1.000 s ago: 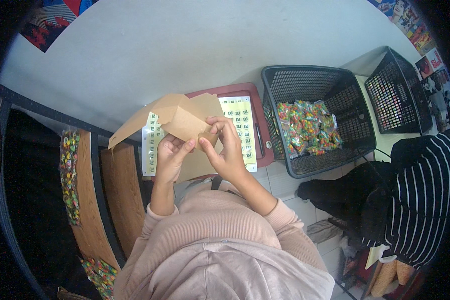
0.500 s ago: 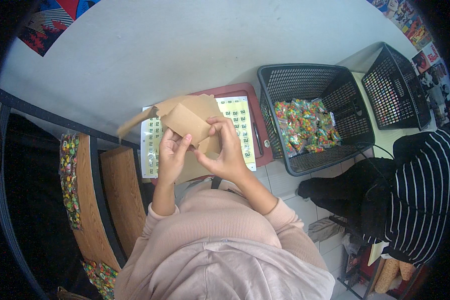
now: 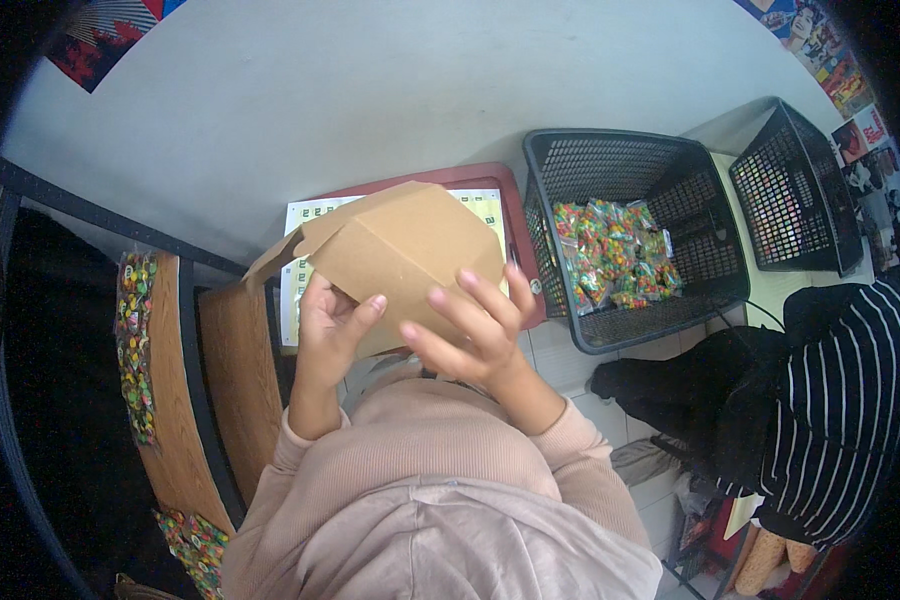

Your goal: The person assembles a flat cardboard box by folding its sides and tucking the flaps into place. They repeatedly open and close the box to check the fit of the flaps and ensure the structure holds.

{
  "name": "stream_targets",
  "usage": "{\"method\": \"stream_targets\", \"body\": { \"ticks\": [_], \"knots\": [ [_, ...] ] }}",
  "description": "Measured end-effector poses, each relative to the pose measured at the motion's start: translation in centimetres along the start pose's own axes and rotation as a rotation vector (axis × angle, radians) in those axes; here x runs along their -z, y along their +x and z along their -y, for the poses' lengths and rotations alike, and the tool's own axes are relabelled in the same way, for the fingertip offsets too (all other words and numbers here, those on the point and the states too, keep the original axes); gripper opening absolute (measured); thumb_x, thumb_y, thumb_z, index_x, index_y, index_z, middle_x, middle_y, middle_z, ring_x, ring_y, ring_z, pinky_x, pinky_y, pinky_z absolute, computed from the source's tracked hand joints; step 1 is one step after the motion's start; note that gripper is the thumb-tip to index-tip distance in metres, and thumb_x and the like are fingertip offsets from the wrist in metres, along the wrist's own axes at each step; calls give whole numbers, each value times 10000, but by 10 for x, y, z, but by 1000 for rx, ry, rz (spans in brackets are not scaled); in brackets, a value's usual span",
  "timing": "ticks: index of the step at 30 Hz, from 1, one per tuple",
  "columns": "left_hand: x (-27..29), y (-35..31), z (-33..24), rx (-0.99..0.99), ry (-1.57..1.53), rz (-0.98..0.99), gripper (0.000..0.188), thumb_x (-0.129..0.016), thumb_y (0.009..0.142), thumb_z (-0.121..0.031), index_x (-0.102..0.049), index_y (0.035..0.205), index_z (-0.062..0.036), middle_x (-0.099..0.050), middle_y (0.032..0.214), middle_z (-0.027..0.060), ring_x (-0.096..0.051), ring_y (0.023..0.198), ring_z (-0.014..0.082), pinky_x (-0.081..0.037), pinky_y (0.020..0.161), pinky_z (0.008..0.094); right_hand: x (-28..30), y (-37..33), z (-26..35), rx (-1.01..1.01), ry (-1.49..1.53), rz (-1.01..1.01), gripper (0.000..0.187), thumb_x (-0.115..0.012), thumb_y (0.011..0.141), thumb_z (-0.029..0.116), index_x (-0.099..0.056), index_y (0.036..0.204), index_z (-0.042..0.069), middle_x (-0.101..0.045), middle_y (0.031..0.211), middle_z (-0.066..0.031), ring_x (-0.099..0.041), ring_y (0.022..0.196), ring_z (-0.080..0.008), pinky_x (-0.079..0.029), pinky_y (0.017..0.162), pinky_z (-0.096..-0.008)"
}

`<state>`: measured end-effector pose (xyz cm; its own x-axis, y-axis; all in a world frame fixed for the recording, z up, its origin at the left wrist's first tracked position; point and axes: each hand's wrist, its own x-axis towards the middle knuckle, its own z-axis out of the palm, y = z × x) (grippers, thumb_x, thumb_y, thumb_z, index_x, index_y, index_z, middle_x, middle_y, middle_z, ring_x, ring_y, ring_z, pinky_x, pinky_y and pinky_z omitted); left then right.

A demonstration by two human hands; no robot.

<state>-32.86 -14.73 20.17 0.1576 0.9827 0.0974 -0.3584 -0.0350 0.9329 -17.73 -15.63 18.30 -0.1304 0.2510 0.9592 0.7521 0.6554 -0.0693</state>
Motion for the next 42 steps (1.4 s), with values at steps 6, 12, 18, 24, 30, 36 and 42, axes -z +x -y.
{"method": "stream_targets", "body": {
  "ticks": [6,12,18,24,30,36,42],
  "knots": [
    [-3,3,2,-227,29,-128,348,-563,756,24,-397,1062,30,-507,978,94,-515,918,134,-429,798,250,2,-14,28,-453,480,362,375,-726,584,173,-510,870,62,-518,802,-42,-502,616,-183,-397,579,-292],
    [-6,-1,17,-273,82,-167,302,-556,760,20,-437,1037,45,-519,990,99,-524,926,148,-427,804,254,-21,2,23,-1278,1147,147,368,-587,733,143,-459,1023,-43,-519,904,-84,-513,805,-150,-423,672,-269],
    [-2,-4,22,-216,106,-89,352,-554,774,-8,-409,1093,19,-507,1020,97,-514,909,124,-436,744,243,-24,5,14,-1384,1082,186,338,-570,762,136,-456,1048,-4,-512,926,-68,-498,828,-127,-425,689,-256],
    [-1,-7,13,-96,63,-61,349,-555,775,-8,-401,1080,61,-505,1041,136,-520,951,172,-418,830,281,-18,2,15,-1255,981,218,315,-594,770,138,-468,1018,-10,-521,898,-64,-508,805,-127,-428,666,-252],
    [-7,-7,9,-128,52,-21,343,-554,773,-5,-403,1072,66,-509,1033,138,-526,946,174,-428,824,278,-12,4,21,-1159,783,191,281,-604,769,129,-485,978,-16,-533,879,-75,-520,782,-132,-433,647,-255],
    [-9,-5,9,-146,58,5,343,-555,772,-5,-401,1070,66,-509,1026,137,-528,941,173,-431,820,275,-9,5,20,-1127,797,146,260,-603,771,124,-493,961,-14,-534,866,-73,-523,775,-132,-435,635,-258],
    [-12,-4,9,-117,70,20,349,-558,771,-4,-393,1072,62,-508,1022,134,-527,935,168,-433,812,268,-6,2,19,-1122,790,141,274,-601,770,116,-487,978,-19,-536,877,-73,-527,777,-134,-436,638,-257]
  ]
}}
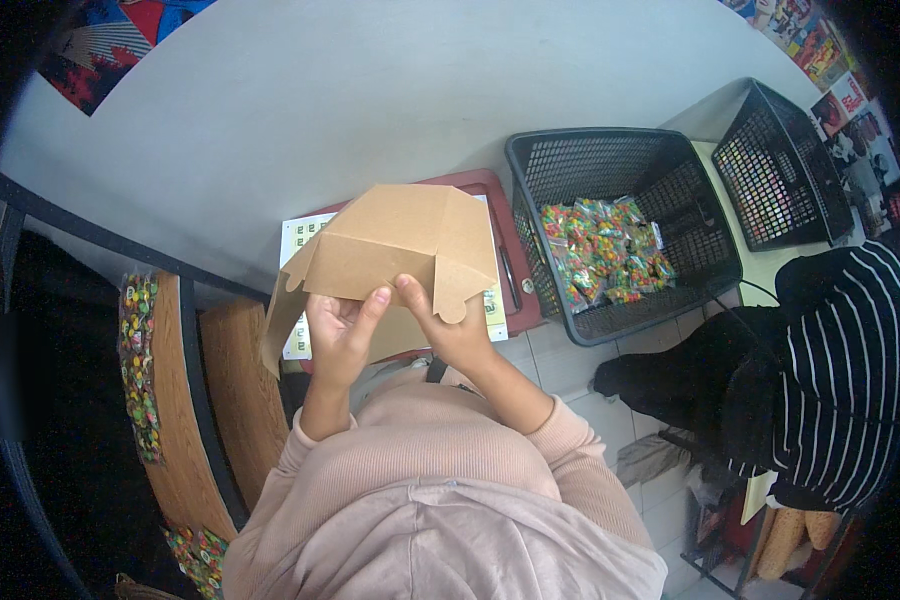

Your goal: The person assembles a flat cardboard box by folding its sides and tucking the flaps into place. They repeatedly open and close the box to check the fit of the flaps and ensure the structure holds.

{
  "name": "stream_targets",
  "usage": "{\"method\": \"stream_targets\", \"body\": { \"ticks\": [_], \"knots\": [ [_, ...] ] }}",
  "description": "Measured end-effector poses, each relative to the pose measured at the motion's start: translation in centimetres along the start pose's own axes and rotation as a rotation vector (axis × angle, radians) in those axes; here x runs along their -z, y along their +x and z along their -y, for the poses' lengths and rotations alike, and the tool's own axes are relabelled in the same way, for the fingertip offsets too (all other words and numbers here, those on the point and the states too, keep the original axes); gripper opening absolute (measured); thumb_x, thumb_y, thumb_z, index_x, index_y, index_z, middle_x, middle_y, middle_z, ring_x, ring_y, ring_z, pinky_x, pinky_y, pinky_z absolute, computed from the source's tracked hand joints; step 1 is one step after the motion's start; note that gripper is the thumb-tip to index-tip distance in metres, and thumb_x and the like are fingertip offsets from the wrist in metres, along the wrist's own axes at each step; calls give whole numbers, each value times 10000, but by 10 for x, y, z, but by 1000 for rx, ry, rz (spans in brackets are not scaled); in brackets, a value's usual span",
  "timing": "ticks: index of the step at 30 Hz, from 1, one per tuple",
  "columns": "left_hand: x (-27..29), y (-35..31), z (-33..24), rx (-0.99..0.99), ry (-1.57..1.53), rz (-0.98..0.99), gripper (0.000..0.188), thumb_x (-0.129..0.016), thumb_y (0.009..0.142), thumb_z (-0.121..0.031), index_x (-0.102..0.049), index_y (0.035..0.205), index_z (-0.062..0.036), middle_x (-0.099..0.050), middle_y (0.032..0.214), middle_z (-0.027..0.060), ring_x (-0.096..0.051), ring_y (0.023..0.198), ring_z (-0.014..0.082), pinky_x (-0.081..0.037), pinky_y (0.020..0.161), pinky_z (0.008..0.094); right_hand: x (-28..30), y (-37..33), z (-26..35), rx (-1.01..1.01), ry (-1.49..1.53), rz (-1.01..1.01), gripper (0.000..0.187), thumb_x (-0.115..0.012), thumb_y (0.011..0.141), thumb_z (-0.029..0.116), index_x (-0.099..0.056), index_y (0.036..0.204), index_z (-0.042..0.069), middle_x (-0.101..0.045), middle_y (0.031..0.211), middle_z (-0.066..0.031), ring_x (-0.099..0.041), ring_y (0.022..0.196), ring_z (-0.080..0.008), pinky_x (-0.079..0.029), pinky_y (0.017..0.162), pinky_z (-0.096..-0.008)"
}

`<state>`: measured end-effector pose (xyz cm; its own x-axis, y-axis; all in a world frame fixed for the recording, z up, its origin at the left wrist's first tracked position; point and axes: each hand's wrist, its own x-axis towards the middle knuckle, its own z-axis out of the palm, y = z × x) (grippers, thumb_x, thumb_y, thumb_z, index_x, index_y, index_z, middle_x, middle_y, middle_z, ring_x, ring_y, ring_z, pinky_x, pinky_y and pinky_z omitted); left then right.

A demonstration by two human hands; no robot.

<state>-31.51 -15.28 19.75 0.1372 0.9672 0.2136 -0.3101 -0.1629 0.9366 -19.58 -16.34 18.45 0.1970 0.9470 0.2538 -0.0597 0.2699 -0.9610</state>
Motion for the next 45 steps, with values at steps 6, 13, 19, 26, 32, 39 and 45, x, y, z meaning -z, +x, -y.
{"method": "stream_targets", "body": {
  "ticks": [6,13,19,26,32,39,45],
  "knots": [
    [-12,10,0,65,-77,77,352,-559,766,10,-392,1073,53,-505,1024,130,-524,928,157,-432,805,255,14,-3,6,154,-189,-71,308,-619,749,92,-480,1001,-17,-543,894,-73,-530,789,-134,-440,665,-256],
    [-42,18,19,60,-64,311,292,-499,817,-43,-402,1083,26,-500,1037,99,-508,928,143,-416,798,262,40,-26,14,51,-142,-387,308,-628,739,95,-488,989,-18,-548,899,-74,-531,797,-137,-437,679,-265],
    [-72,15,37,195,-173,461,270,-453,854,-83,-413,1099,24,-500,1044,90,-486,923,130,-378,803,262,53,-56,15,106,-143,-784,291,-618,748,109,-492,981,-13,-543,904,-75,-530,814,-147,-440,674,-268],
    [-99,1,59,196,-129,894,322,-445,864,-89,-351,1147,34,-480,1081,111,-472,969,159,-362,839,271,66,-100,36,-57,118,-843,393,-644,715,95,-463,1048,-9,-534,961,-79,-524,838,-136,-449,693,-256],
    [-122,-14,51,116,-195,1155,304,-440,870,-110,-353,1131,21,-486,1054,102,-471,954,155,-366,827,271,56,-145,42,0,-70,-989,364,-680,682,114,-521,991,3,-562,881,-65,-540,773,-132,-451,652,-258],
    [-137,-28,53,186,-72,1457,254,-401,853,-90,-411,1072,38,-511,978,94,-471,900,132,-383,777,257,36,-211,95,-580,-434,-193,281,-657,713,214,-575,888,10,-571,788,-55,-569,739,-164,-447,649,-256],
    [-151,-75,40,412,-89,1701,245,-419,845,-84,-436,1061,30,-530,944,65,-488,858,101,-401,738,229,77,-236,97,14,-721,-1016,342,-633,725,134,-545,1042,39,-537,999,-84,-543,884,-166,-477,694,-290]
  ]
}}
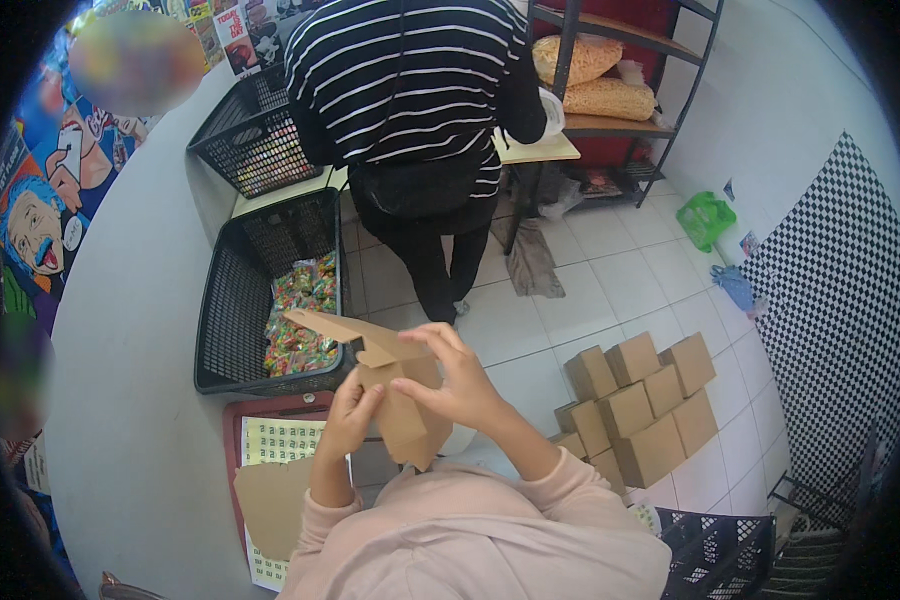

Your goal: The person assembles a flat cardboard box by folding its sides and tucking the flaps into place. They repeatedly open and close the box to check the fit of the flaps and ensure the structure holds.

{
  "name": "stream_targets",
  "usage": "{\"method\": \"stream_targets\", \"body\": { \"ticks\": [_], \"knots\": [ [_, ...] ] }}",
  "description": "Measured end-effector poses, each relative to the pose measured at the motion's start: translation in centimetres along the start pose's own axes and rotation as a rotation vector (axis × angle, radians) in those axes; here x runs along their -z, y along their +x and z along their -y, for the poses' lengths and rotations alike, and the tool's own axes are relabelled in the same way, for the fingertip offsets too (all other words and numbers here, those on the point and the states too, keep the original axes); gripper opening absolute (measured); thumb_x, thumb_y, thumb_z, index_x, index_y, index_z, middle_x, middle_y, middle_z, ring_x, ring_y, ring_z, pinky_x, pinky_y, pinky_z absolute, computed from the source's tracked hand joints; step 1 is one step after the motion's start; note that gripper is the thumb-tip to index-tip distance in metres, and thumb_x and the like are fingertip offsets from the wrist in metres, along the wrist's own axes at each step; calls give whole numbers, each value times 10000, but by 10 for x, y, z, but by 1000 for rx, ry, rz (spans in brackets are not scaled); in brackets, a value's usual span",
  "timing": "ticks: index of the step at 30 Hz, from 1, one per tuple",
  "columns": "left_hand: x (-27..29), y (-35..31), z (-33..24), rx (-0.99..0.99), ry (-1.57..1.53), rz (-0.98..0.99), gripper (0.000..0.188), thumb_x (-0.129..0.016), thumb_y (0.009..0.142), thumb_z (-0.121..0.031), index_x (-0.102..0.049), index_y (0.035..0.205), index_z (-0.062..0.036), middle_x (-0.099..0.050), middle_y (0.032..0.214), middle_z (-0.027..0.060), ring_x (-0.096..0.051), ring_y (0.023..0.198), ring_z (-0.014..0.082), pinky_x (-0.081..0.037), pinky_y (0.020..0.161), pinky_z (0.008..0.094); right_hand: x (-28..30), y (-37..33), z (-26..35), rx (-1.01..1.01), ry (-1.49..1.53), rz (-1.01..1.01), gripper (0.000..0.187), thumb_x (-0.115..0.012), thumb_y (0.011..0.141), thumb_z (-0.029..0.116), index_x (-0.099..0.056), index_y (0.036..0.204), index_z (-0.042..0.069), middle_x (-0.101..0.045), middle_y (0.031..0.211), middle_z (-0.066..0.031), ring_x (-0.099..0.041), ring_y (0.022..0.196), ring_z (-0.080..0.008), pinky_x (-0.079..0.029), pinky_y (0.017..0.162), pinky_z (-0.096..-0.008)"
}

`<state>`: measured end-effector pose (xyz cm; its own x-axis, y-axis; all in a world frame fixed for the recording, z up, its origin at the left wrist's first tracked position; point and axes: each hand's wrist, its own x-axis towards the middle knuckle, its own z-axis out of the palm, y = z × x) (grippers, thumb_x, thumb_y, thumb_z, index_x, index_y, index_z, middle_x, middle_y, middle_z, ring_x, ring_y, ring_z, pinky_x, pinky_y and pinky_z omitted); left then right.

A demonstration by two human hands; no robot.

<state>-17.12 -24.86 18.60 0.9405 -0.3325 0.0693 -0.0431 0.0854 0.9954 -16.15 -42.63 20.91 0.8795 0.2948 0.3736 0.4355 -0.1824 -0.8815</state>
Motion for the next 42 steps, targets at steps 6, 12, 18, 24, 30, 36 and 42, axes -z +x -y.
{"method": "stream_targets", "body": {
  "ticks": [6,12,18,24,30,36,42],
  "knots": [
    [-49,17,45,61,-133,-39,298,-473,853,-99,-431,1121,24,-535,959,51,-499,871,95,-431,719,230,24,-18,-36,-240,79,5,368,-592,746,91,-503,1098,31,-509,1066,-107,-500,1010,-214,-442,827,-324],
    [-97,44,52,92,-314,-51,267,-465,862,-122,-449,1090,15,-541,952,51,-518,851,93,-436,721,223,66,-40,-63,-238,64,-88,386,-598,743,106,-491,1099,3,-520,1064,-128,-521,989,-224,-462,792,-300],
    [-150,63,69,194,-611,-197,229,-487,851,-134,-478,1029,9,-551,932,53,-527,812,85,-435,719,218,89,-49,-73,-239,40,-306,361,-573,754,86,-496,1099,13,-530,1044,-103,-510,990,-185,-478,754,-303],
    [-164,74,47,119,-596,-265,195,-494,849,-147,-497,971,5,-560,895,50,-525,785,77,-427,703,211,103,-35,-68,-81,156,-368,308,-557,771,76,-507,1064,-3,-503,1065,-123,-508,989,-201,-462,795,-315],
    [-154,69,18,-5,-464,-419,166,-490,851,-162,-519,907,-9,-559,849,36,-510,752,53,-410,669,194,91,-8,-55,75,277,-277,274,-486,794,57,-499,1058,-14,-495,1048,-124,-511,956,-184,-461,750,-266],
    [-134,54,21,-125,-537,-570,147,-469,856,-153,-507,899,-17,-558,836,41,-527,754,63,-428,660,194,65,6,-58,-82,428,-42,281,-473,783,54,-487,1048,-39,-522,993,-110,-514,923,-181,-420,768,-268],
    [-121,27,42,-134,-798,-730,148,-447,865,-161,-490,926,-34,-569,845,52,-562,756,91,-466,667,221,30,4,-79,-214,486,111,296,-506,771,61,-483,1051,-33,-527,981,-114,-508,929,-181,-398,811,-294]
  ]
}}
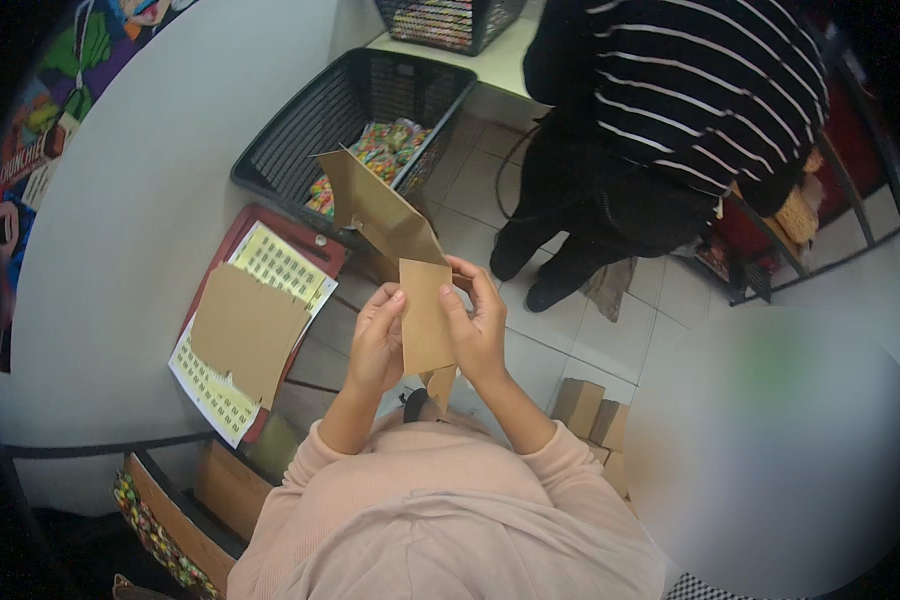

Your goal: The person assembles a flat cardboard box by folding its sides and tucking the flaps into place. They repeatedly open and close the box to check the fit of the flaps and ensure the structure holds.

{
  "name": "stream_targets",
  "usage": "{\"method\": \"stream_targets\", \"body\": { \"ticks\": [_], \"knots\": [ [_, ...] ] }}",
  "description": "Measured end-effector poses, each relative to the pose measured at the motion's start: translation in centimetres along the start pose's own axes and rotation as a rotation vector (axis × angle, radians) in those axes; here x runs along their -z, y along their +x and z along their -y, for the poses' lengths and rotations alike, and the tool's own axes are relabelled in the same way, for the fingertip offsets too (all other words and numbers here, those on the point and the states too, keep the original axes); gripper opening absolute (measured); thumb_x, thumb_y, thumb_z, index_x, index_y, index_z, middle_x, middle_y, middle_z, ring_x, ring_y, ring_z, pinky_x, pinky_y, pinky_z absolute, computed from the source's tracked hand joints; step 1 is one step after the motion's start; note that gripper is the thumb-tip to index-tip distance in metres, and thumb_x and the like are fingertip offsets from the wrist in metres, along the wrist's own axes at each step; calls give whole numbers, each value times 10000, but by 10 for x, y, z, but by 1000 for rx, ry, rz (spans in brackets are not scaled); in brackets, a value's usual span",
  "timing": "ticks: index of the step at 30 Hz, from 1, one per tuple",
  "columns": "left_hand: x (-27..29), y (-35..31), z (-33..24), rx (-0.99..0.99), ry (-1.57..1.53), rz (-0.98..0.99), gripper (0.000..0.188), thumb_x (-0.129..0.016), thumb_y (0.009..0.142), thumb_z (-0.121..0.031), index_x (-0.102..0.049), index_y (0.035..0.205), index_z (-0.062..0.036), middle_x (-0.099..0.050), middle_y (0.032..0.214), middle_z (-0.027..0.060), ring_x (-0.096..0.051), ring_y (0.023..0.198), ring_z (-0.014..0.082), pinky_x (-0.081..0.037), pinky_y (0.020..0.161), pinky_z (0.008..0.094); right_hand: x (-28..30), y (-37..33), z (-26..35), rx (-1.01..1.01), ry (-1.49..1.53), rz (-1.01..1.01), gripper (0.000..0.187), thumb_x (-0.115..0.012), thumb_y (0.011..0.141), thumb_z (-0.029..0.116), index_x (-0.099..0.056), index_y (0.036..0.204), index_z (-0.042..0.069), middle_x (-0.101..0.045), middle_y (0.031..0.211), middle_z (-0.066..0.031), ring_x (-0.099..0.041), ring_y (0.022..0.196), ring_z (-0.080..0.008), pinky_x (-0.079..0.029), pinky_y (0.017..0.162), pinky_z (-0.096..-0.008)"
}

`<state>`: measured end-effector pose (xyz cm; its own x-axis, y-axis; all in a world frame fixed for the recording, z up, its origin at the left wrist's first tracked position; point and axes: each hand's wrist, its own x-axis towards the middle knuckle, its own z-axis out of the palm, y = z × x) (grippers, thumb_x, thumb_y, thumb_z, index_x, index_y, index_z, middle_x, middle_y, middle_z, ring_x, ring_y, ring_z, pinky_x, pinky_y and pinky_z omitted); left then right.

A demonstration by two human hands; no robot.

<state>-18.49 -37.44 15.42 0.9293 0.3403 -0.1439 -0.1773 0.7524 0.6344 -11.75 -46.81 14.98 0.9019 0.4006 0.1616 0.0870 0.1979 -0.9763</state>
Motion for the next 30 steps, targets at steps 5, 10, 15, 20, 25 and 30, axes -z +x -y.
{"method": "stream_targets", "body": {
  "ticks": [5,10,15,20,25,30],
  "knots": [
    [25,-2,-8,84,-50,-102,154,-466,861,-177,-497,927,-42,-573,828,37,-568,719,90,-473,641,223,-23,2,-14,-104,74,63,328,-548,757,64,-463,1060,-30,-520,990,-118,-503,930,-185,-406,805,-291],
    [41,-5,-27,22,28,-148,146,-468,856,-150,-506,925,-27,-565,825,28,-553,708,75,-463,632,211,-50,13,-18,-43,-66,119,323,-580,742,62,-471,1033,-26,-497,1009,-115,-499,943,-190,-451,754,-283],
    [54,-6,-39,-52,67,-152,144,-454,857,-121,-503,925,-3,-557,839,42,-540,727,71,-445,656,204,-79,15,-9,10,-154,90,298,-572,739,31,-485,1019,-19,-481,992,-79,-488,948,-170,-462,745,-263],
    [58,1,-50,-96,91,-167,149,-444,860,-109,-493,933,10,-557,868,61,-538,766,82,-437,689,210,-92,21,-18,55,-174,67,295,-561,742,14,-481,1024,-20,-457,997,-66,-476,968,-167,-479,736,-253],
    [62,7,-55,-109,111,-198,149,-435,864,-106,-488,937,13,-550,896,68,-531,790,85,-432,707,213,-104,25,-19,72,-171,-3,303,-589,717,23,-496,1004,-6,-471,980,-78,-508,933,-170,-492,724,-288],
    [70,12,-52,-131,128,-187,147,-430,867,-105,-482,943,11,-542,905,69,-521,805,84,-424,724,215,-108,27,-25,66,-183,-31,306,-588,714,15,-495,1005,-9,-465,981,-83,-504,941,-173,-492,732,-295]
  ]
}}
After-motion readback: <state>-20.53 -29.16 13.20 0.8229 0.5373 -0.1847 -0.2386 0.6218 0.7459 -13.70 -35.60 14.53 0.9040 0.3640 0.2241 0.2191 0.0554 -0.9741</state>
